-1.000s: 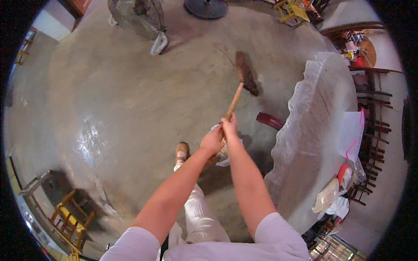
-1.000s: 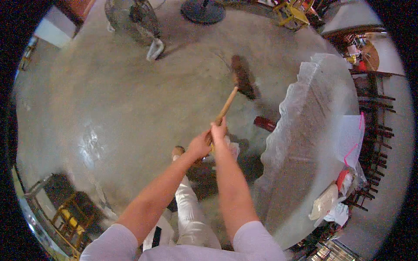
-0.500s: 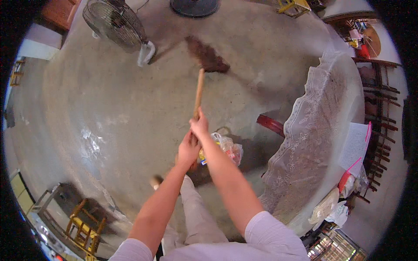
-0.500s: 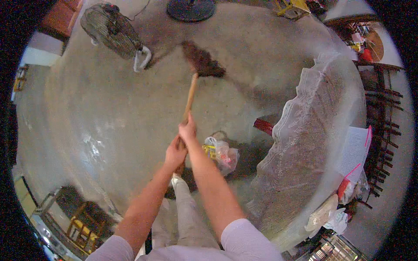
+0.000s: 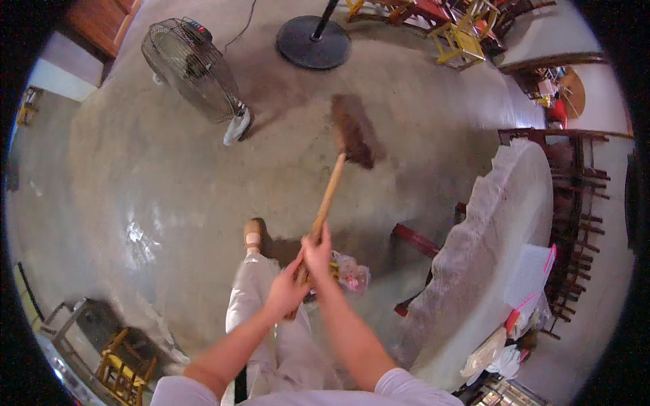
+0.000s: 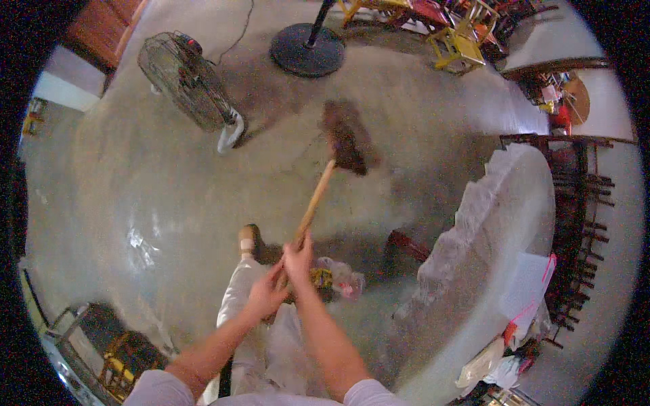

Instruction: The person sweeps a concrete floor using a traditional straw broom. They move systematically across the room, sweeping around furniture, a fan, and various stored items like boxes and crates. The person navigates around obstacles and continues sweeping until the end of the clip.

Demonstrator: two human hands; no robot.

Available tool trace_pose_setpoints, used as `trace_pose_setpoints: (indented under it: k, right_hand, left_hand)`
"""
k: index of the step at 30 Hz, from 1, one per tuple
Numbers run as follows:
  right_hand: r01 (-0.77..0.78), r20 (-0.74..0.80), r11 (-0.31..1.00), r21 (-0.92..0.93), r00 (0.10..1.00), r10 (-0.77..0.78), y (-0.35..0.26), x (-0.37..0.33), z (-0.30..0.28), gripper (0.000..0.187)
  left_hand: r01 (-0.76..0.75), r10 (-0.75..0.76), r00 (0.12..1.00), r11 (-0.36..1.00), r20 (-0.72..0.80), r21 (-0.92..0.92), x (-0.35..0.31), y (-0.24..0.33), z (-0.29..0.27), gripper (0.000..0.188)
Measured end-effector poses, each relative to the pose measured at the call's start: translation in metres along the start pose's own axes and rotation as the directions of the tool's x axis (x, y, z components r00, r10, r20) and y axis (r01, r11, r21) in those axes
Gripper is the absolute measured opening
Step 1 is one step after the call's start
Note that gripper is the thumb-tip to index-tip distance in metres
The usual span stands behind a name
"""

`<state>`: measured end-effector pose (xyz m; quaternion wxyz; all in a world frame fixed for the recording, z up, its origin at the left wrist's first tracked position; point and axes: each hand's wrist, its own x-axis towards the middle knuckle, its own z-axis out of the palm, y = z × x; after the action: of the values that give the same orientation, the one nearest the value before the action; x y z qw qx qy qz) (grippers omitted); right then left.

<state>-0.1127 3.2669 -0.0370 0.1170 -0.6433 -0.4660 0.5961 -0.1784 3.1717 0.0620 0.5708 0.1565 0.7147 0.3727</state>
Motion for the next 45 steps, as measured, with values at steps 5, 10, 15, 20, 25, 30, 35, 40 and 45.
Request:
trace_pose_setpoints:
  k: [5,10,15,20,25,30,35,40,45]
  right_hand:
    - [0.054,0.154,0.976,0.212,0.984,-0.088,-0.083,0.197,-0.001,0.066]
    - [0.025,0.079,0.968,-0.251,0.997,-0.006,-0.113,0.233,0.047,0.059]
    - [0.015,0.164,0.993,-0.114,0.987,0.004,-0.039,0.112,0.068,0.061]
    - [0.186,0.19,0.943,-0.275,0.972,-0.136,-0.05,0.004,0.07,0.062]
    - [0.126,0.282,0.981,-0.145,0.956,-0.08,-0.115,0.063,0.096,0.063]
    - [0.377,0.252,0.779,-0.502,0.925,-0.285,-0.201,0.19,0.139,0.059]
    - [0.306,0.232,0.757,-0.578,0.95,-0.207,-0.177,0.218,0.135,0.061]
    - [0.292,0.243,0.732,-0.616,0.954,-0.176,-0.067,0.098,0.119,0.059]
    - [0.162,0.273,0.836,-0.524,0.962,-0.016,0.026,-0.042,0.075,0.064]
  left_hand:
    - [-0.165,0.165,0.986,0.983,-0.007,-0.079,0.225,0.046,0.015,0.068]
    - [-0.055,0.05,0.998,0.925,-0.023,-0.375,0.261,0.053,-0.013,0.067]
    - [0.078,-0.089,0.995,0.969,-0.036,-0.236,0.132,0.028,-0.055,0.067]
    - [0.335,-0.357,0.934,0.853,0.021,-0.401,0.03,0.055,-0.082,0.069]
    - [-0.055,-0.018,0.977,0.941,-0.212,-0.334,0.082,0.07,-0.095,0.067]
    - [-0.168,0.057,0.98,0.757,-0.193,-0.631,0.231,0.093,-0.107,0.065]
    - [0.054,-0.074,0.997,0.857,-0.019,-0.513,0.227,0.111,-0.115,0.063]
    - [-0.05,0.007,0.934,0.992,-0.357,-0.113,0.12,0.002,-0.059,0.058]
    - [0.112,-0.136,0.96,0.988,-0.246,-0.106,-0.023,-0.052,-0.031,0.062]
